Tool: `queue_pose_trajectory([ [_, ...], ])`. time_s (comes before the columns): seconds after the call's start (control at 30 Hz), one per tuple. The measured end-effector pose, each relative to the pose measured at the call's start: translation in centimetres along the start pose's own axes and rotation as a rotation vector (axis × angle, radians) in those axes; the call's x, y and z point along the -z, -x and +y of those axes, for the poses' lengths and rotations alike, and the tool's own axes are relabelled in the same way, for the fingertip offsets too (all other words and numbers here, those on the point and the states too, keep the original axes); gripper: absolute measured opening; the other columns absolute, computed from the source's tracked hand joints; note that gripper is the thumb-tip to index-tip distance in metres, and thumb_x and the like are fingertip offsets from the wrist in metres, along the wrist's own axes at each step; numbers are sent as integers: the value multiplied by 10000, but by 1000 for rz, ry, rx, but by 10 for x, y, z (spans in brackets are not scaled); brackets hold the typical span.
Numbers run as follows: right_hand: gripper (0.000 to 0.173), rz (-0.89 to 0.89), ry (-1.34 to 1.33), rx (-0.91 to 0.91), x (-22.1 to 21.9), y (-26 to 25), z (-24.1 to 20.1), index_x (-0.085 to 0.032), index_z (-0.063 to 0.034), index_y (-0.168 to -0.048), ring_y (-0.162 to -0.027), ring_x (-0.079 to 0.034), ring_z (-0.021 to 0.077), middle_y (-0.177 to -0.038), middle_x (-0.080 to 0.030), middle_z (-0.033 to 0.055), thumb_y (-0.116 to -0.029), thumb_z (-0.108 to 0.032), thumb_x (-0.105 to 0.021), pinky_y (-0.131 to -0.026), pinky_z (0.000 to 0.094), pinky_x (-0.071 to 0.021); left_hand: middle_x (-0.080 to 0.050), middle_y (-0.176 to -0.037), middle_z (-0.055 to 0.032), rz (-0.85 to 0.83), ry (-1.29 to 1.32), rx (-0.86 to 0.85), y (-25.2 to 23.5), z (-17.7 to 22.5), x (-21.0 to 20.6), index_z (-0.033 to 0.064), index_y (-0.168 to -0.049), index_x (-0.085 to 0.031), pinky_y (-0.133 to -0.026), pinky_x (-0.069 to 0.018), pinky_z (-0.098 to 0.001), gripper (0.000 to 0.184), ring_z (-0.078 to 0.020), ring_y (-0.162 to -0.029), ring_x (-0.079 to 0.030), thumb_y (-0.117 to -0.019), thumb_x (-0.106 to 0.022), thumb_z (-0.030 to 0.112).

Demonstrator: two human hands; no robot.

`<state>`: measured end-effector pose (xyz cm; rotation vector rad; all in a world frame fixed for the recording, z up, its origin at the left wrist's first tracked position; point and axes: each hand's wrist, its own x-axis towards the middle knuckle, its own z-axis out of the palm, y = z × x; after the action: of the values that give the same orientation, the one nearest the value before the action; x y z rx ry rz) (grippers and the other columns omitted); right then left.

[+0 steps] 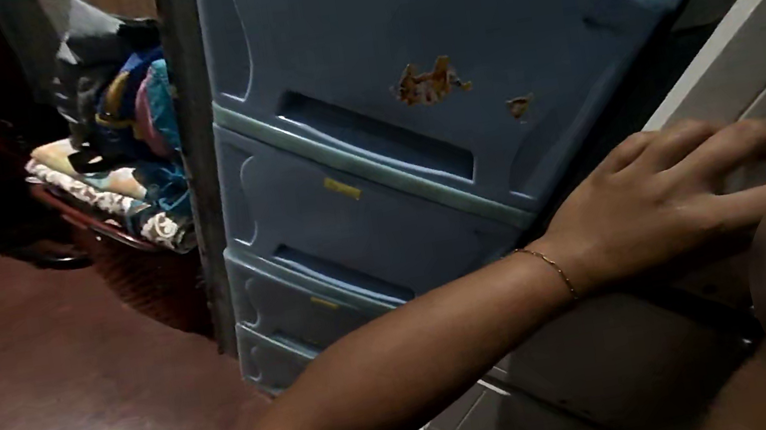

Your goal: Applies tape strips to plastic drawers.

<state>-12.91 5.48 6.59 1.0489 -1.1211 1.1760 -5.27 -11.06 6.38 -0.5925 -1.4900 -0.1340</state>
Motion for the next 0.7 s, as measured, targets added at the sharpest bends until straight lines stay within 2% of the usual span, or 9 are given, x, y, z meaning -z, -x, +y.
queue_pose_trajectory([
  [0.13, 279, 45, -24, 15, -7, -1, -11, -547, -81, -680, -565, -573, 32, -625, -542, -45, -944, -1, -581, -546, 189, -518, -710, -1214, -93, -32, -8, -2, 0, -1, 2, 203, -989, -809, -934, -468, -378, 138, -244, -1133, -624, -919, -708, 140],
  [0.2, 233, 69, -47, 87, -12, 1, -14, -602, -112, -733, -600, -587, -15, -662, -590, -93, -950, -27, -596, -566, 167, -524, -705, -1238, -101, -30, 13, -1, 2, -2, 3, 199, -1014, -801, -972, -461, -400, 129, -264, -1164, -624, -926, -712, 166],
  [0.3, 214, 148, -39, 187, -21, 2, -18, -636, -135, -760, -618, -576, -67, -693, -609, -135, -958, -57, -616, -571, 124, -504, -700, -1234, -106, -5, 5, -23, 4, -4, 0, 200, -1004, -785, -957, -449, -391, 110, -265, -1145, -622, -939, -698, 186],
  [0.43, 278, 159, -43, 213, -22, 0, -18, -554, -132, -684, -564, -546, -43, -641, -551, -104, -943, -54, -618, -513, 131, -481, -689, -1220, -108, -3, -20, -32, 4, -5, -3, 205, -977, -758, -909, -424, -398, 96, -269, -1100, -612, -958, -665, 192],
  [0.7, 316, 158, 7, 182, -21, -1, -22, -543, -136, -649, -536, -553, -33, -619, -553, -99, -940, -48, -631, -491, 143, -498, -667, -1199, -105, -13, -53, -14, 3, -3, -3, 199, -930, -728, -883, -384, -402, 83, -264, -1049, -581, -955, -653, 223],
])
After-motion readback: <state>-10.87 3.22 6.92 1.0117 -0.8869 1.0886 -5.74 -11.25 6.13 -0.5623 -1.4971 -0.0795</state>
